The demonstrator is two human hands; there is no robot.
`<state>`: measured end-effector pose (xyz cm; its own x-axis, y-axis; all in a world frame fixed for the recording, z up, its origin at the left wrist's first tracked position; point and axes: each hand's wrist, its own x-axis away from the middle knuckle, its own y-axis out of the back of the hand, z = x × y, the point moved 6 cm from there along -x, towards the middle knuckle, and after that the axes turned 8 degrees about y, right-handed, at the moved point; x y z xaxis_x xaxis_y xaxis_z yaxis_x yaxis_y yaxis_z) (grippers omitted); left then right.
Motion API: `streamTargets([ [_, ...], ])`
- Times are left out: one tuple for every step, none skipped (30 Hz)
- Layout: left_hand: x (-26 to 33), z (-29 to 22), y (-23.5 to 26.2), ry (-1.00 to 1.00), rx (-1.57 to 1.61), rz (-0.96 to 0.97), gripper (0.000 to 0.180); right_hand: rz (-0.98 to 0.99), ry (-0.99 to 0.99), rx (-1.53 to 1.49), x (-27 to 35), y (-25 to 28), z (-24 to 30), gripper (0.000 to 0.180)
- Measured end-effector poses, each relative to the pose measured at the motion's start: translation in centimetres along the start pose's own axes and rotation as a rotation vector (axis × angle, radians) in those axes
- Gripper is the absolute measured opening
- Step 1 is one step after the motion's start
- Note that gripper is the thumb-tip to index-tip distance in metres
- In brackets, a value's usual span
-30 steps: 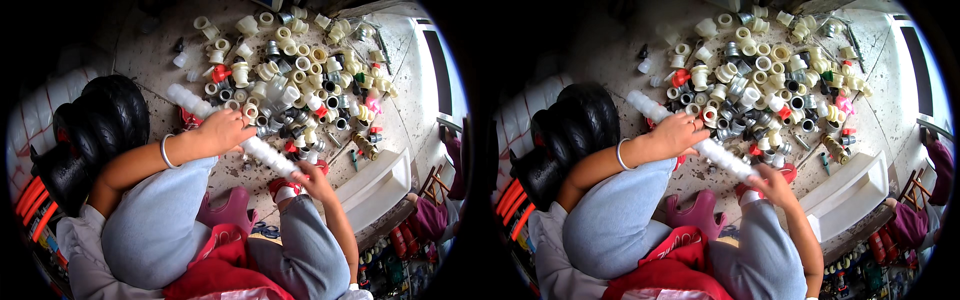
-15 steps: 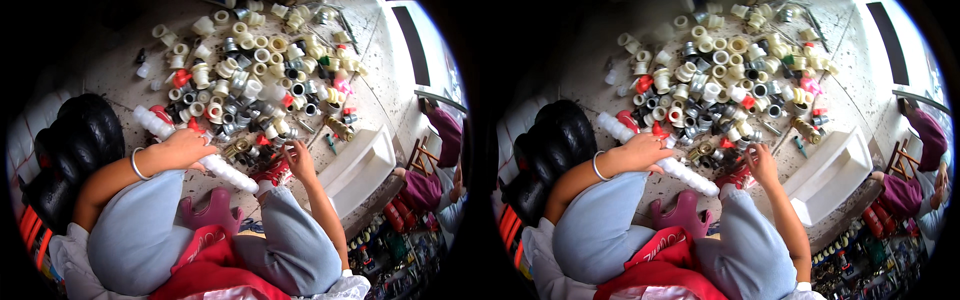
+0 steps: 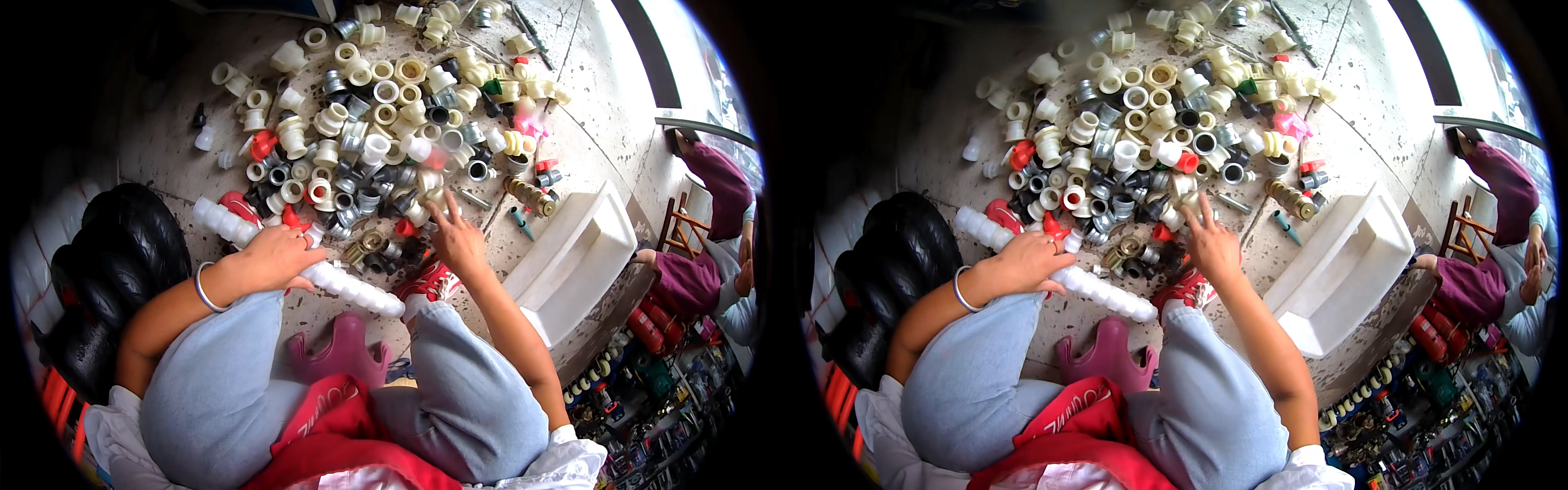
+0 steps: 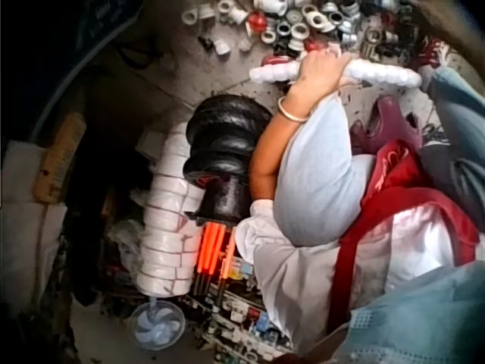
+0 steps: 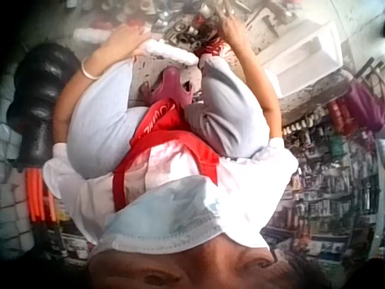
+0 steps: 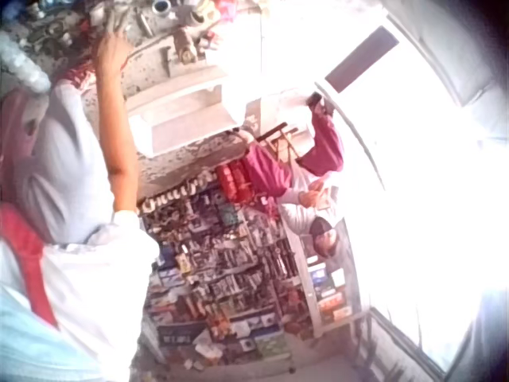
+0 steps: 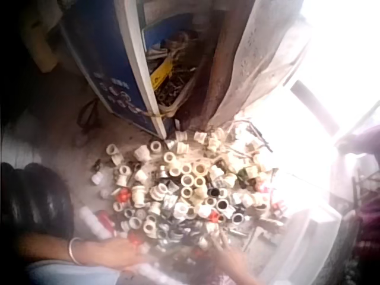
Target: The person sits on the floor and assembles various plastic plumbing fittings by hand. They pick up individual pieces from a large pile and screw them together to form a long, segmented chain. The person occasionally pauses to select specific fittings or adjust the alignment of the assembled chain.
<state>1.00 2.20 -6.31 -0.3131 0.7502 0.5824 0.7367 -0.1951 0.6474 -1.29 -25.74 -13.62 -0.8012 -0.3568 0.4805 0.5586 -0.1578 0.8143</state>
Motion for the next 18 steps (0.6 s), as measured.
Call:
streamTargets([
  [0.1, 0.2, -0.1, 0.016, 0.003, 0.011, 0.053, 0.05, -0.074, 0.0, -0.1, 0.3, -0.6, 0.053],
  [0.0, 0.4, -0.1, 0.013, -0.002, 0.004, 0.053, 0.078, -0.122, -0.049, 0.0, 0.8, -1.0, 0.054],
  [0.1, 0.4, -0.2, 0.009, -0.005, -0.002, 0.053, 0.011, -0.092, -0.062, 0.1, 1.1, -1.1, 0.054],
  [0.1, 0.3, -0.2, 0.005, -0.008, -0.008, 0.054, -0.055, -0.061, -0.075, 0.2, 1.4, -1.2, 0.055],
  [0.0, 0.2, -0.2, -0.01, -0.003, -0.013, 0.053, -0.121, -0.029, -0.087, 0.3, 1.7, -1.2, 0.055],
  [0.1, 0.2, -0.2, -0.006, 0.0, -0.015, 0.053, -0.131, -0.008, -0.109, -0.4, 2.1, -0.5, 0.06],
  [0.1, 0.1, -0.1, -0.014, 0.004, -0.019, 0.053, -0.202, 0.05, -0.072, -1.1, 3.5, 0.3, 0.062],
  [0.1, 0.0, -0.1, -0.011, 0.008, -0.011, 0.052, -0.273, 0.108, -0.035, -2.0, 5.0, 1.1, 0.064],
  [0.0, 0.0, -0.3, -0.008, 0.01, -0.002, 0.052, -0.347, 0.165, -0.001, -2.9, 6.1, 1.8, 0.066],
  [-0.1, -0.1, -0.2, -0.013, 0.013, 0.006, 0.051, -0.329, 0.175, -0.039, -3.8, 6.5, 1.9, 0.071],
  [-0.2, -0.1, -0.1, -0.018, 0.014, -0.001, 0.051, -0.298, 0.199, 0.013, -4.7, 6.4, 1.8, 0.073],
  [-0.2, -0.1, 0.0, -0.021, 0.018, -0.007, 0.051, -0.265, 0.224, 0.064, -5.4, 6.3, 1.7, 0.075],
  [-0.2, -0.2, 0.1, -0.025, 0.021, -0.013, 0.051, -0.232, 0.247, 0.115, -5.7, 6.2, 1.6, 0.077],
  [-0.1, -0.3, 0.1, -0.02, 0.018, -0.01, 0.051, -0.192, 0.237, 0.067, -5.7, 5.2, 1.0, 0.08],
  [-0.1, -0.2, 0.1, -0.016, 0.015, -0.007, 0.051, -0.168, 0.222, 0.052, -5.4, 4.2, 0.4, 0.08],
  [-0.1, 0.0, 0.1, -0.008, 0.013, -0.006, 0.051, -0.143, 0.21, 0.038, -4.7, 3.4, 0.2, 0.08],
  [0.0, 0.2, 0.1, -0.004, 0.011, -0.009, 0.051, -0.119, 0.197, 0.025, -4.0, 2.6, 0.0, 0.08],
  [0.2, 0.3, -0.1, 0.002, 0.011, -0.011, 0.051, -0.152, 0.195, 0.013, -3.2, 2.6, 0.3, 0.076],
])
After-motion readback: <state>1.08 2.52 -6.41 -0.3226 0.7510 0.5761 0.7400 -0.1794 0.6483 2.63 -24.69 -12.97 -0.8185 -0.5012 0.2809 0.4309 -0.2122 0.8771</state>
